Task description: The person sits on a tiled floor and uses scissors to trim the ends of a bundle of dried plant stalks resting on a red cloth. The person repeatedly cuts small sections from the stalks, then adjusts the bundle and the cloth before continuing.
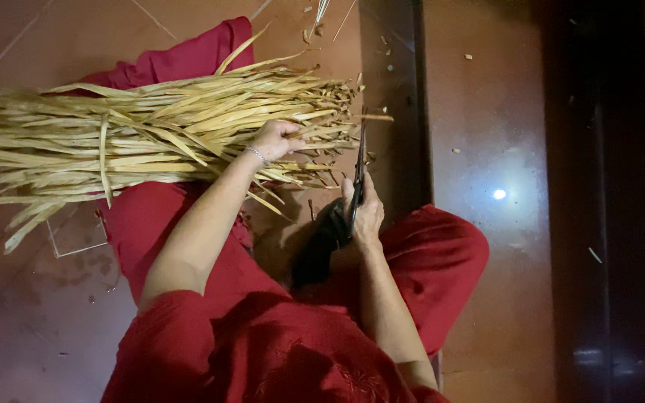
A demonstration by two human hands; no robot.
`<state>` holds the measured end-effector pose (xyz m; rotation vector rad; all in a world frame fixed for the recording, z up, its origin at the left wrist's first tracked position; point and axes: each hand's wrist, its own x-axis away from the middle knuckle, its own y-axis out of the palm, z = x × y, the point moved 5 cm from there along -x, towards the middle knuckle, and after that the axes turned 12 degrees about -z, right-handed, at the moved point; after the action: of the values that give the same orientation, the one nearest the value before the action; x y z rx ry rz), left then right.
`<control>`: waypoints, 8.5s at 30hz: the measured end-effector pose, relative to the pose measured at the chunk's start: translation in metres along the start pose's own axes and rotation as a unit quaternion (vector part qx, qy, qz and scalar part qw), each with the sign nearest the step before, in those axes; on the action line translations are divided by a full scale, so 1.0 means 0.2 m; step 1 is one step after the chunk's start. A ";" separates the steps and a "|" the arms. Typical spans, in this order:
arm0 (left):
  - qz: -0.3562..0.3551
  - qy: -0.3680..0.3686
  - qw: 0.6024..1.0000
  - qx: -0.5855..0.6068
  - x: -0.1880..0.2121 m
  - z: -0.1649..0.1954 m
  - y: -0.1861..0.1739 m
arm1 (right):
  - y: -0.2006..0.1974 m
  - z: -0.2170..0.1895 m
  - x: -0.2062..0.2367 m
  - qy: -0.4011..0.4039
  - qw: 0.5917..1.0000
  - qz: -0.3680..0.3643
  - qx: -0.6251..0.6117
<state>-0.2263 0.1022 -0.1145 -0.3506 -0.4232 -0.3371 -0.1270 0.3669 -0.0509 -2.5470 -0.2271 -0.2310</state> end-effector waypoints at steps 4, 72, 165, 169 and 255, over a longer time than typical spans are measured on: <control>0.003 0.021 0.998 -0.061 0.00 0.02 0.01 | -0.01 0.02 -0.01 0.031 0.999 -0.022 0.008; 0.075 0.069 0.980 0.173 0.03 -0.01 0.00 | 0.24 0.06 0.10 0.010 0.995 -0.095 -0.043; 0.026 -0.057 0.930 -0.361 0.06 -0.11 0.09 | 0.45 0.14 0.01 0.133 0.962 -0.111 -0.209; 0.081 0.028 0.924 -0.373 0.05 -0.04 0.08 | 0.45 0.08 0.01 0.003 0.967 -0.098 -0.237; -0.081 -0.079 0.915 -0.387 0.08 0.05 0.15 | 0.24 0.13 -0.08 -0.009 0.979 0.006 -0.201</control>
<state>-0.2038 0.1286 -0.1062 -1.1288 -0.4661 -0.6408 -0.1291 0.3402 -0.1010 -2.9520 -0.1877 -0.2719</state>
